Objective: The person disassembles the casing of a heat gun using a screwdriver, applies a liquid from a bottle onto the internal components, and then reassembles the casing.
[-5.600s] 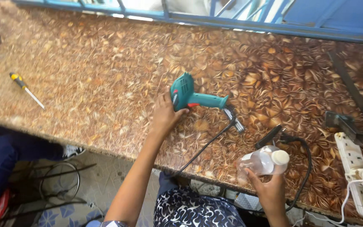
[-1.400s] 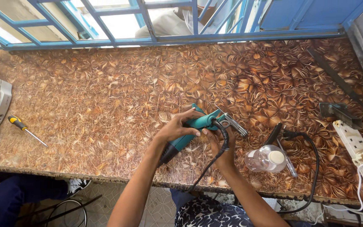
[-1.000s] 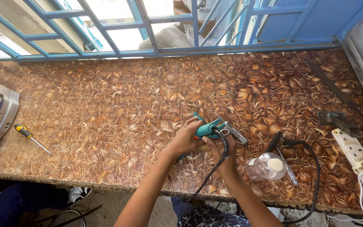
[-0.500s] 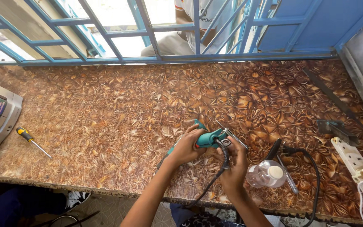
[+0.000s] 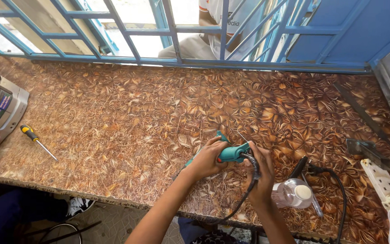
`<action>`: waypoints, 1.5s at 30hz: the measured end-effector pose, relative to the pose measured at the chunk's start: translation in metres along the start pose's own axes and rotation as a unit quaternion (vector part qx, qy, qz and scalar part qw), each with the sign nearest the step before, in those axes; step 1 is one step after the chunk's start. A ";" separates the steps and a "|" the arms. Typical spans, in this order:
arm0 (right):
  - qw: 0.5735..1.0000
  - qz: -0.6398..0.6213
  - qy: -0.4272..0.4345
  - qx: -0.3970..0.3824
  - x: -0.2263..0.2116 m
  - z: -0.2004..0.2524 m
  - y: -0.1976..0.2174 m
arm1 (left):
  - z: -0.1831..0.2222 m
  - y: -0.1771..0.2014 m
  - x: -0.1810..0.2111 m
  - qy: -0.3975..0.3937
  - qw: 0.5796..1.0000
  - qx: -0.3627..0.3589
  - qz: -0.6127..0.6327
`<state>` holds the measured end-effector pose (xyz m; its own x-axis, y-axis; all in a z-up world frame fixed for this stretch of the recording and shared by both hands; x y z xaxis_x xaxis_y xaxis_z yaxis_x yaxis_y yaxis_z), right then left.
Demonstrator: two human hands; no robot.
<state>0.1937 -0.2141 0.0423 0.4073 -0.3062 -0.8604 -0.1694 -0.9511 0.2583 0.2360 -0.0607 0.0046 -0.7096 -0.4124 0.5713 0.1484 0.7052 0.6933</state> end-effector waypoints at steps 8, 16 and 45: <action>0.993 0.070 -0.027 -0.090 -0.012 -0.019 0.004 | -0.006 0.007 0.014 -0.007 1.000 -0.023 0.006; 0.987 0.098 -0.019 -0.128 -0.048 -0.018 0.006 | -0.010 0.005 0.026 -0.069 0.997 -0.015 0.019; 0.857 -0.180 -0.478 0.071 0.023 0.025 0.166 | -0.003 -0.103 0.051 -0.123 0.971 -0.121 -0.165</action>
<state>0.1526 -0.3784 0.0542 -0.4533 0.2445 -0.8572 -0.3229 -0.9414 -0.0978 0.1867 -0.1564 -0.0363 -0.8843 -0.4226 0.1988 0.0214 0.3885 0.9212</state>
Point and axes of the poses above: each hand's wrist, its own z-axis away from the middle knuckle, its own y-axis out of the back of the hand, x = y × z, the point moved 8 cm from there along -z, towards the middle knuckle, and after that the axes turned 14 degrees about -y, right-handed, at the moved point
